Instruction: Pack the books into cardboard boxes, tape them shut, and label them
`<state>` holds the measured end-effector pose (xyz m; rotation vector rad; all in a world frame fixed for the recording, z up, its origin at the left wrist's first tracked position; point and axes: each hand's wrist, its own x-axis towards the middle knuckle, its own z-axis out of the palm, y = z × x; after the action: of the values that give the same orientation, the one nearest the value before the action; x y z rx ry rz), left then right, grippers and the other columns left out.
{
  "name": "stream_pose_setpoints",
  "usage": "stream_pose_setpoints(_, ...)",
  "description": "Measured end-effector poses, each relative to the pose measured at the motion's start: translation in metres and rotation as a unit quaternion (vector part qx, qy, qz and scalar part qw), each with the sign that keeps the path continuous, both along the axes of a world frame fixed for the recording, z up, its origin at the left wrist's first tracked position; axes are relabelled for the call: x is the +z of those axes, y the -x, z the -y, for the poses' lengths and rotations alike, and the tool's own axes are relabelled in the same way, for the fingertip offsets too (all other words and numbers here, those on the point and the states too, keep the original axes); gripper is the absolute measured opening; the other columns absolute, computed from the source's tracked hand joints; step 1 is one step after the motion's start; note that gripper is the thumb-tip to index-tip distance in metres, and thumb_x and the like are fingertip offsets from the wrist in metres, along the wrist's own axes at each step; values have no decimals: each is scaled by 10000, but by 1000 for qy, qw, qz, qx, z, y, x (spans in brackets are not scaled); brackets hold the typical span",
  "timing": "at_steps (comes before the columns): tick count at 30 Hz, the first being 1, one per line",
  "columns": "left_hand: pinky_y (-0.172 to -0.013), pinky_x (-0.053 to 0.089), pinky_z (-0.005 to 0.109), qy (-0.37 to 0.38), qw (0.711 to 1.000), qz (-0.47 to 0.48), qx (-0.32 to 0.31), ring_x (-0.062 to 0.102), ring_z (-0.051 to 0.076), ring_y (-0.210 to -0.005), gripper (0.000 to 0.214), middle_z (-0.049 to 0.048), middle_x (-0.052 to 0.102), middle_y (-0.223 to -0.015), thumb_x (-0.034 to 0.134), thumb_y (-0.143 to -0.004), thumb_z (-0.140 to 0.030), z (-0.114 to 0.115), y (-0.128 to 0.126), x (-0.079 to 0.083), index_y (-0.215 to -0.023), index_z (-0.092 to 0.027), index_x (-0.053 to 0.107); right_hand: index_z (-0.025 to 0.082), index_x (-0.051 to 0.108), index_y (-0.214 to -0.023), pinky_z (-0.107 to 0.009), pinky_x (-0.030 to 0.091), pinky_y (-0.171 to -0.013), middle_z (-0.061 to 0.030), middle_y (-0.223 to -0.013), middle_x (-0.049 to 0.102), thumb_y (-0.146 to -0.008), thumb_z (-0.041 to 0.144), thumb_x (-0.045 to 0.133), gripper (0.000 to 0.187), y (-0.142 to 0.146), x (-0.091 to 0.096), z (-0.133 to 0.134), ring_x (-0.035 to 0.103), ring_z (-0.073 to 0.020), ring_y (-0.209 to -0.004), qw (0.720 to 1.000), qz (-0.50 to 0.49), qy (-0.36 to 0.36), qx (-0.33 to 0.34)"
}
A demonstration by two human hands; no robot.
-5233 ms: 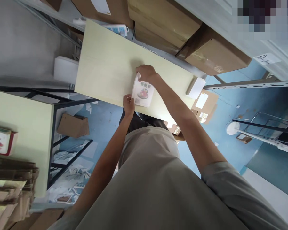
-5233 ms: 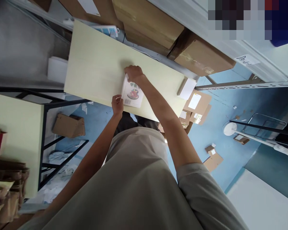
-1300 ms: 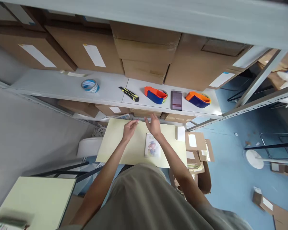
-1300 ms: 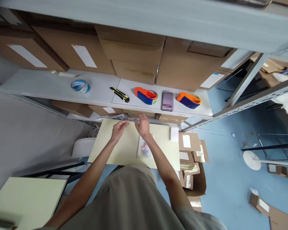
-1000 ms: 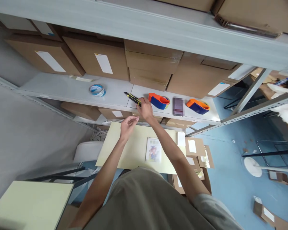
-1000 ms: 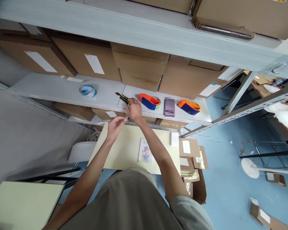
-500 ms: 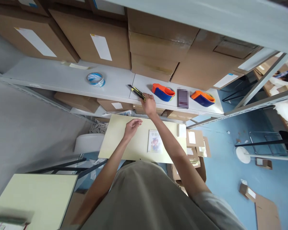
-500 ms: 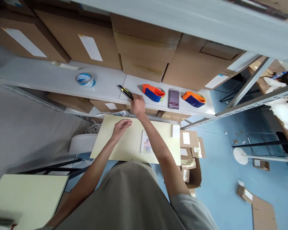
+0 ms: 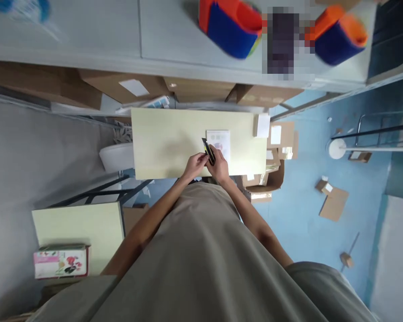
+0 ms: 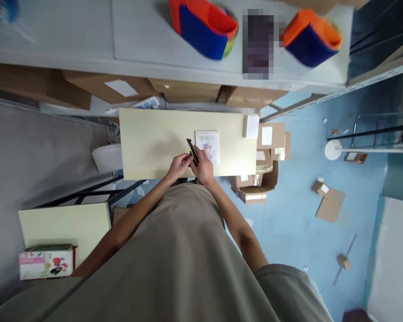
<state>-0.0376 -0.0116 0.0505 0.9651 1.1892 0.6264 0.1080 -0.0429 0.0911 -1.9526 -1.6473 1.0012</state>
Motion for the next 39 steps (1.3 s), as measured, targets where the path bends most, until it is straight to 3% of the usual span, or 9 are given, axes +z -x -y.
stream_pose_setpoints(3,-891,605,371,-19,996,-54,-75,744,270,-972,389,108,774,-1019,622,-981,-556,13,-2,-34,-988,-186,742,218,426,-1674,-434,591,-1070,-164,-1491,639,-1048,338,518,644,-7,-29,17,681,-328,-1312,999,22,44,-17)
stream_pose_setpoints(7,-1085,547,447,-48,972,-206,-102,698,325,-1198,260,182,702,-1306,663,-943,-283,1,-2,-76,-1166,-170,735,178,436,-1662,-419,579,-1091,-174,-1475,659,-1090,388,480,611,-15,-59,24,671,-318,-1334,995,40,69,-59)
stream_pose_setpoints(12,-1189,457,567,-63,948,-233,-205,615,412,-1291,320,204,704,-1211,672,-889,-190,0,-19,-104,-1198,-144,744,176,382,-1691,-393,596,-1053,-183,-1513,637,-1121,451,428,635,-18,-81,23,667,-298,-1343,992,46,59,-100)
stream_pose_setpoints(17,-1238,401,603,-121,933,-228,-251,572,435,-1349,403,214,703,-1262,660,-886,-177,-5,-11,-104,-1279,-144,745,184,357,-1717,-369,614,-990,-179,-1450,670,-1102,489,464,694,-8,-97,16,708,-296,-1248,991,53,85,-90)
stream_pose_setpoints(22,-1330,272,581,-247,863,-313,-310,302,404,-1627,693,200,396,-1734,525,-965,-171,-60,19,-92,-1649,-95,444,241,378,-1716,-378,617,-974,-127,-1421,685,-1109,433,443,640,8,-111,-16,711,-287,-1173,986,94,116,-72)
stream_pose_setpoints(24,-1331,273,582,-268,834,-320,-360,252,397,-1655,751,203,325,-1775,509,-984,-186,-82,26,-88,-1704,-70,332,255,368,-1721,-394,618,-974,-115,-1406,687,-1114,393,422,625,12,-116,-32,700,-289,-1159,985,110,115,-67)
stream_pose_setpoints(28,-1297,328,621,-281,796,-329,-422,269,424,-1638,762,216,285,-1789,491,-992,-197,-104,28,-85,-1715,-53,301,280,266,-1759,-427,619,-965,-121,-1413,660,-1123,331,377,647,13,-124,-56,678,-303,-1167,981,136,131,-47)
stream_pose_setpoints(34,-1278,349,630,-295,779,-334,-441,278,461,-1614,773,248,262,-1788,529,-967,-199,-104,25,-92,-1684,8,331,284,310,-1745,-474,600,-1006,-132,-1417,640,-1133,332,367,617,12,-136,-63,675,-316,-1181,978,151,142,-39)
stream_pose_setpoints(39,-1279,356,600,-296,794,-310,-432,286,468,-1605,786,255,278,-1778,600,-995,-338,-106,28,-101,-1667,-1,370,257,365,-1724,-475,590,-1006,-137,-1358,676,-1134,342,365,597,13,-141,-61,686,-300,-1130,984,129,106,-55)
